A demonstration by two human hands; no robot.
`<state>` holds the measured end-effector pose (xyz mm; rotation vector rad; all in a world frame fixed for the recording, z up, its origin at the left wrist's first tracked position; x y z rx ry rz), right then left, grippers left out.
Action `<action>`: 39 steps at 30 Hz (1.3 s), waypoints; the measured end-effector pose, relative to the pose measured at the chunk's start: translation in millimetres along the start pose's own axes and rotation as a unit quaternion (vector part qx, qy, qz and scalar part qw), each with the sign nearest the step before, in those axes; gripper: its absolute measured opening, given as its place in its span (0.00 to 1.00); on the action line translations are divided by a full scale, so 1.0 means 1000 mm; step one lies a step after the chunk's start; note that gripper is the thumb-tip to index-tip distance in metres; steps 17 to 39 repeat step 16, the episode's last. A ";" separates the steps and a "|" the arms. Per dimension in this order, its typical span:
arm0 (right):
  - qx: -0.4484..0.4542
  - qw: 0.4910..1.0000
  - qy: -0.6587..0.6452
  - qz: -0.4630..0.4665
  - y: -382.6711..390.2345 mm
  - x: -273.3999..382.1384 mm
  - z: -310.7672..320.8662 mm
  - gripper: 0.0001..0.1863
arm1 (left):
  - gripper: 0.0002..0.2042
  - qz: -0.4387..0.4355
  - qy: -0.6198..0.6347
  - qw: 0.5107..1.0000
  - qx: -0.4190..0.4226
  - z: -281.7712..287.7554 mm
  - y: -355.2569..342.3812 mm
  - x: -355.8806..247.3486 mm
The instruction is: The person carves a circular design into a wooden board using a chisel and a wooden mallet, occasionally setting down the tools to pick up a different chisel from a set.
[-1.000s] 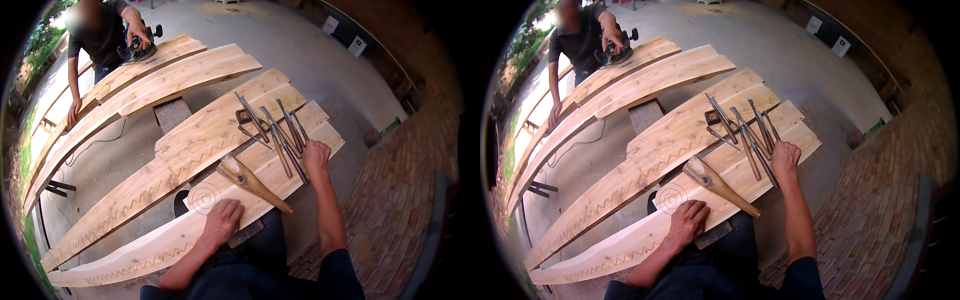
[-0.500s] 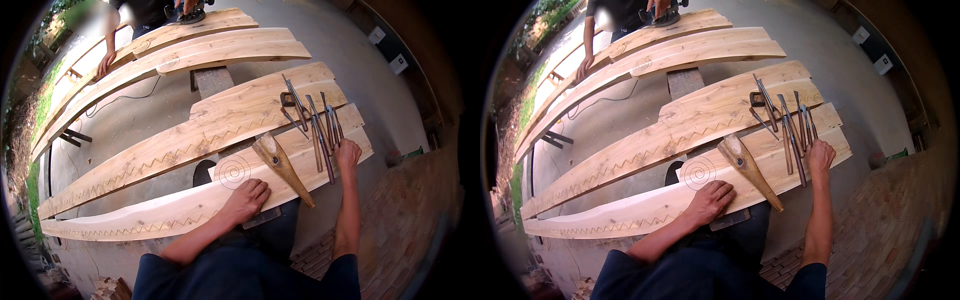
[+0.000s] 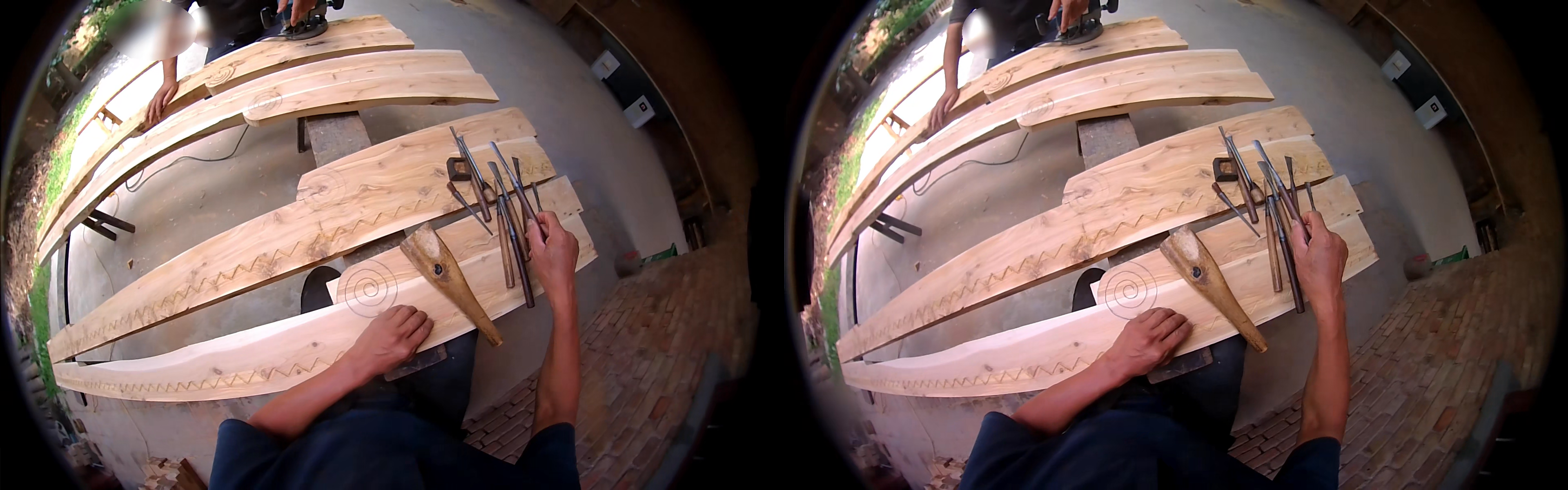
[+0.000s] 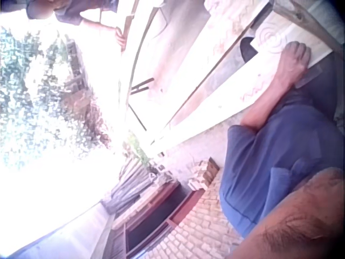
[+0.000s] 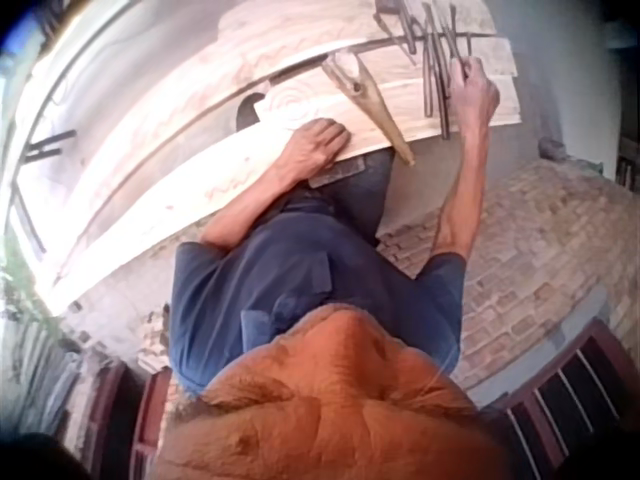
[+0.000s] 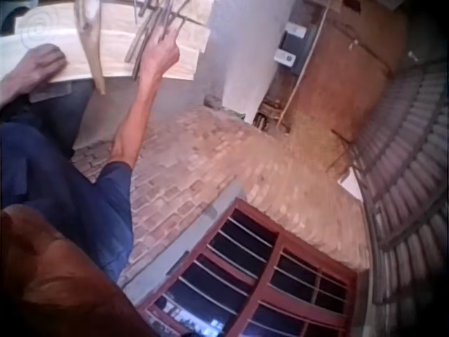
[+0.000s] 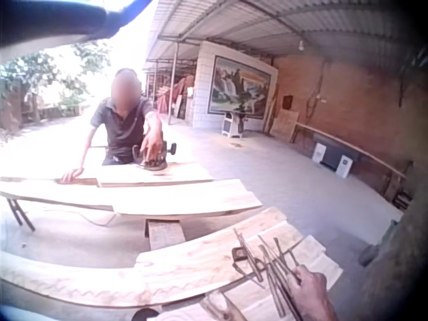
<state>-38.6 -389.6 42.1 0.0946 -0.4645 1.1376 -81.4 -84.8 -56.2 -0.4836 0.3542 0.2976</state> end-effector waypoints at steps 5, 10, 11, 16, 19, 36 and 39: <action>0.054 0.989 0.099 0.093 -0.017 0.039 -0.003 0.09 | 0.23 0.005 0.009 1.000 -0.009 0.002 0.003 0.002; 0.086 0.977 0.156 0.118 -0.028 0.054 -0.003 0.10 | 0.22 0.001 0.010 1.000 -0.026 -0.006 0.009 0.004; 0.107 0.975 0.173 0.091 -0.031 0.062 0.002 0.10 | 0.22 0.002 0.009 1.000 -0.029 -0.006 0.009 0.004; 0.103 0.990 0.052 0.079 -0.054 0.064 0.017 0.15 | 0.23 0.002 0.007 1.000 -0.023 -0.004 0.010 0.004; 0.103 0.990 0.052 0.079 -0.054 0.064 0.017 0.15 | 0.23 0.002 0.007 1.000 -0.023 -0.004 0.010 0.004; 0.103 0.990 0.052 0.079 -0.054 0.064 0.017 0.15 | 0.23 0.002 0.007 1.000 -0.023 -0.004 0.010 0.004; 0.103 0.990 0.052 0.079 -0.054 0.064 0.017 0.15 | 0.23 0.002 0.007 1.000 -0.023 -0.004 0.010 0.004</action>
Point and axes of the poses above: each hand's wrist, its own y-axis away from the middle knuckle, its own z-axis out of the back of the hand, x = y × z, the point moved 6 cm from there along -y, towards the middle knuckle, and after that the axes turned 5 degrees about x, right-handed, at the moved point
